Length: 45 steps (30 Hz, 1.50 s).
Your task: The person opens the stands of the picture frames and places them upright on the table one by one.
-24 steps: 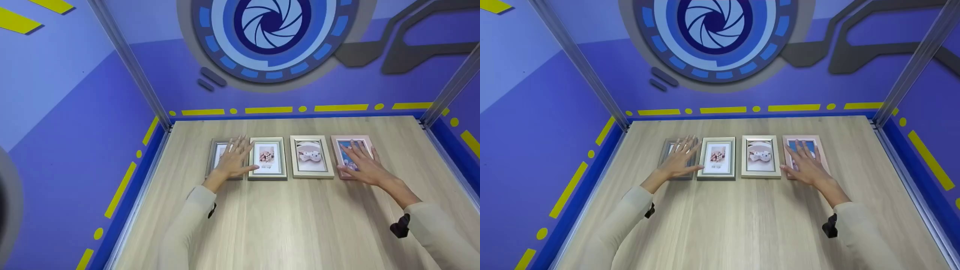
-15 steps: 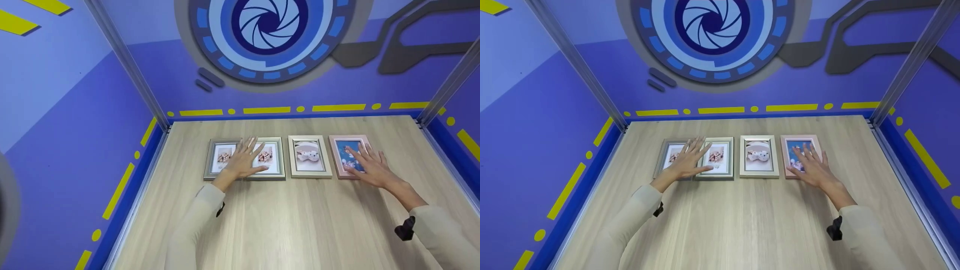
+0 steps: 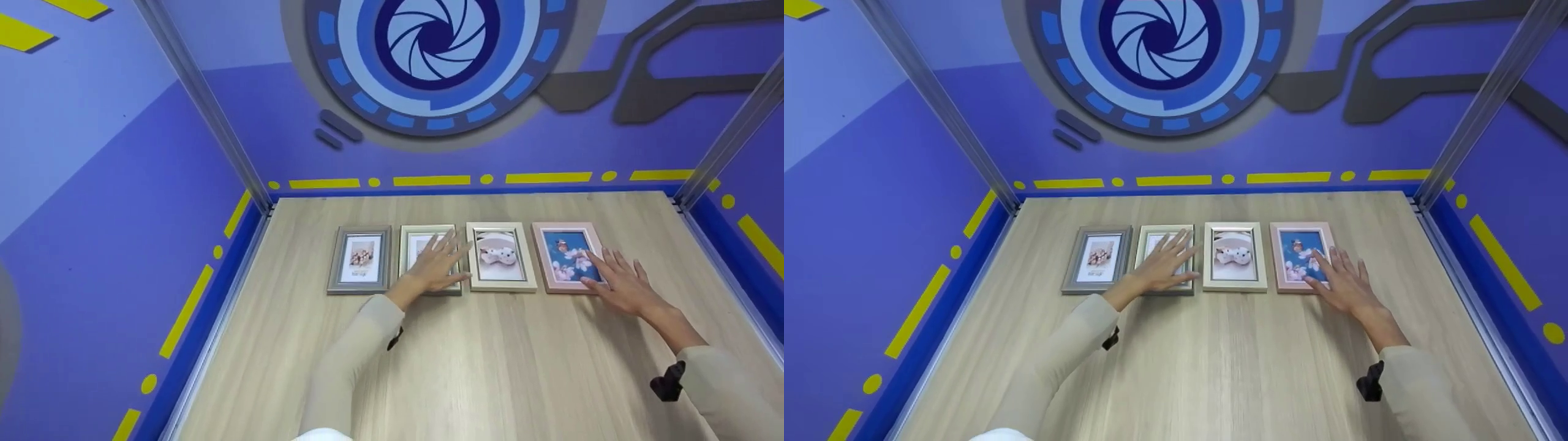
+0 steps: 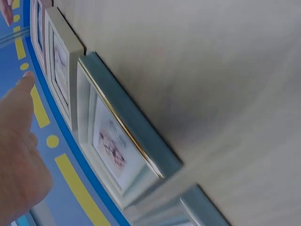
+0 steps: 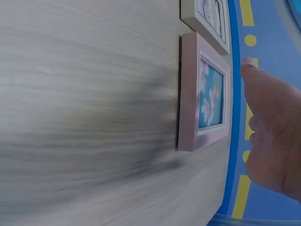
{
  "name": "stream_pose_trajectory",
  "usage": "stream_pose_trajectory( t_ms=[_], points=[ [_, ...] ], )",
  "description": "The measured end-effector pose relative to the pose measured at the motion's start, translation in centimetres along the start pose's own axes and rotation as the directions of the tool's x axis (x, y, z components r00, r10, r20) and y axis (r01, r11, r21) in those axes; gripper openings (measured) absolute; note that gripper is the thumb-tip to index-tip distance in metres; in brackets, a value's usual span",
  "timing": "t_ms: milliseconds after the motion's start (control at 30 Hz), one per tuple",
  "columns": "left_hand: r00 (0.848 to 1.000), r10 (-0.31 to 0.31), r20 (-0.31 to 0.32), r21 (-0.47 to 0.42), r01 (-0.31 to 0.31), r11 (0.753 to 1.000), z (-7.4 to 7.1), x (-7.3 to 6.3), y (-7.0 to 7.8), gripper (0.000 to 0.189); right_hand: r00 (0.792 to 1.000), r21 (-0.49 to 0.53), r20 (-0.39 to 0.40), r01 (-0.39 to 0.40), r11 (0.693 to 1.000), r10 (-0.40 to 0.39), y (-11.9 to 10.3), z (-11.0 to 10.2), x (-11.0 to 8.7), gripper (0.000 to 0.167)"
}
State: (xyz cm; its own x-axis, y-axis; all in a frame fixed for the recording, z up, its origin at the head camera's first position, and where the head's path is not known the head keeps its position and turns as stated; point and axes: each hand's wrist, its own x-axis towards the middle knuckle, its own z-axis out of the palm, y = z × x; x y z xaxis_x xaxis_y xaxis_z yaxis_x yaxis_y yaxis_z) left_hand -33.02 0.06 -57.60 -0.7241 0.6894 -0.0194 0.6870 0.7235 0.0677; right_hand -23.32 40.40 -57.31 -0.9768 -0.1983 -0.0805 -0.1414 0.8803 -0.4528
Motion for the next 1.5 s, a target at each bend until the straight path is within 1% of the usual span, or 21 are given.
stream_pose_trajectory(
  t_ms=[133,200,267,333,433,500,533,600,633,667,767,833,867,933,967,1000,1033,1100,1167,1300,1500],
  points=[
    [1.000,0.023,0.001,0.012,-0.023,1.000,0.3,1.8,1.7,0.070,1.000,0.010,0.005,-0.024,1.000,0.024,0.8,0.4,-0.1,0.080],
    [0.999,0.031,-0.017,-0.007,-0.031,0.999,0.5,2.7,2.5,0.069,0.999,0.000,-0.005,-0.043,0.999,0.043,1.2,0.5,-0.1,0.079],
    [0.998,0.035,-0.043,-0.057,-0.037,0.998,0.8,3.7,3.5,0.067,0.997,-0.007,-0.024,-0.070,0.997,0.070,1.5,0.7,-0.1,0.078],
    [0.996,0.036,-0.080,-0.133,-0.046,0.990,1.2,4.7,4.5,0.066,0.993,-0.008,-0.042,-0.107,0.994,0.106,1.8,0.8,0.0,0.076],
    [0.993,0.031,-0.117,-0.257,-0.061,0.964,1.9,6.0,6.3,0.065,0.986,0.018,-0.069,-0.154,0.988,0.155,2.3,1.2,0.1,0.071],
    [0.991,0.018,-0.129,-0.344,-0.062,0.937,2.4,6.7,7.5,0.065,0.979,0.046,-0.085,-0.182,0.982,0.185,2.4,1.6,0.1,0.069],
    [0.992,0.009,-0.124,-0.393,-0.057,0.918,2.5,7.1,8.1,0.065,0.976,0.057,-0.099,-0.189,0.980,0.194,2.6,1.7,0.1,0.067],
    [0.994,-0.017,-0.107,-0.498,-0.039,0.867,2.6,7.9,9.2,0.066,0.969,0.086,-0.124,-0.206,0.975,0.216,2.8,2.0,0.0,0.065],
    [0.995,-0.040,-0.094,-0.552,-0.019,0.834,2.6,8.3,9.7,0.066,0.965,0.099,-0.138,-0.213,0.972,0.225,2.9,2.2,0.0,0.064],
    [0.995,-0.061,-0.074,-0.608,0.003,0.794,2.6,8.6,10.2,0.066,0.961,0.107,-0.151,-0.216,0.971,0.230,3.0,2.3,0.0,0.063],
    [0.989,-0.147,0.009,-0.745,0.105,0.659,2.3,9.5,11.4,0.067,0.953,0.143,-0.181,-0.220,0.965,0.244,3.0,2.8,0.2,0.060],
    [0.976,-0.206,0.069,-0.812,0.175,0.557,2.2,9.8,12.2,0.068,0.949,0.161,-0.190,-0.222,0.962,0.251,3.1,3.0,0.5,0.059],
    [0.969,-0.228,0.093,-0.835,0.201,0.512,2.1,9.9,12.6,0.069,0.948,0.170,-0.188,-0.224,0.960,0.255,3.1,3.1,0.6,0.060],
    [0.956,-0.266,0.126,-0.863,0.238,0.445,2.1,10.1,13.5,0.071,0.947,0.187,-0.178,-0.235,0.954,0.268,3.1,3.2,0.8,0.061],
    [0.951,-0.276,0.137,-0.875,0.247,0.416,2.1,10.2,13.9,0.071,0.945,0.193,-0.173,-0.243,0.951,0.276,3.2,3.2,0.9,0.062],
    [0.948,-0.283,0.148,-0.885,0.254,0.389,2.2,10.2,14.4,0.072,0.944,0.204,-0.165,-0.253,0.946,0.288,3.2,3.1,1.0,0.062],
    [0.944,-0.289,0.158,-0.889,0.263,0.374,2.3,10.2,14.7,0.072,0.941,0.214,-0.155,-0.264,0.941,0.299,3.1,3.2,1.0,0.063],
    [0.938,-0.304,0.167,-0.895,0.273,0.352,2.4,10.3,15.3,0.073,0.936,0.228,-0.144,-0.283,0.932,0.320,3.1,3.2,1.2,0.064],
    [0.937,-0.309,0.165,-0.901,0.270,0.339,2.6,10.4,15.8,0.071,0.931,0.242,-0.137,-0.299,0.923,0.337,3.1,3.3,1.3,0.064],
    [0.935,-0.320,0.150,-0.902,0.263,0.344,2.8,10.7,16.2,0.069,0.924,0.259,-0.156,-0.301,0.918,0.348,3.1,3.5,1.5,0.062],
    [0.931,-0.317,0.178,-0.886,0.292,0.361,3.0,11.0,16.6,0.072,0.913,0.246,-0.207,-0.300,0.922,0.352,3.2,3.7,2.0,0.057]
  ],
)
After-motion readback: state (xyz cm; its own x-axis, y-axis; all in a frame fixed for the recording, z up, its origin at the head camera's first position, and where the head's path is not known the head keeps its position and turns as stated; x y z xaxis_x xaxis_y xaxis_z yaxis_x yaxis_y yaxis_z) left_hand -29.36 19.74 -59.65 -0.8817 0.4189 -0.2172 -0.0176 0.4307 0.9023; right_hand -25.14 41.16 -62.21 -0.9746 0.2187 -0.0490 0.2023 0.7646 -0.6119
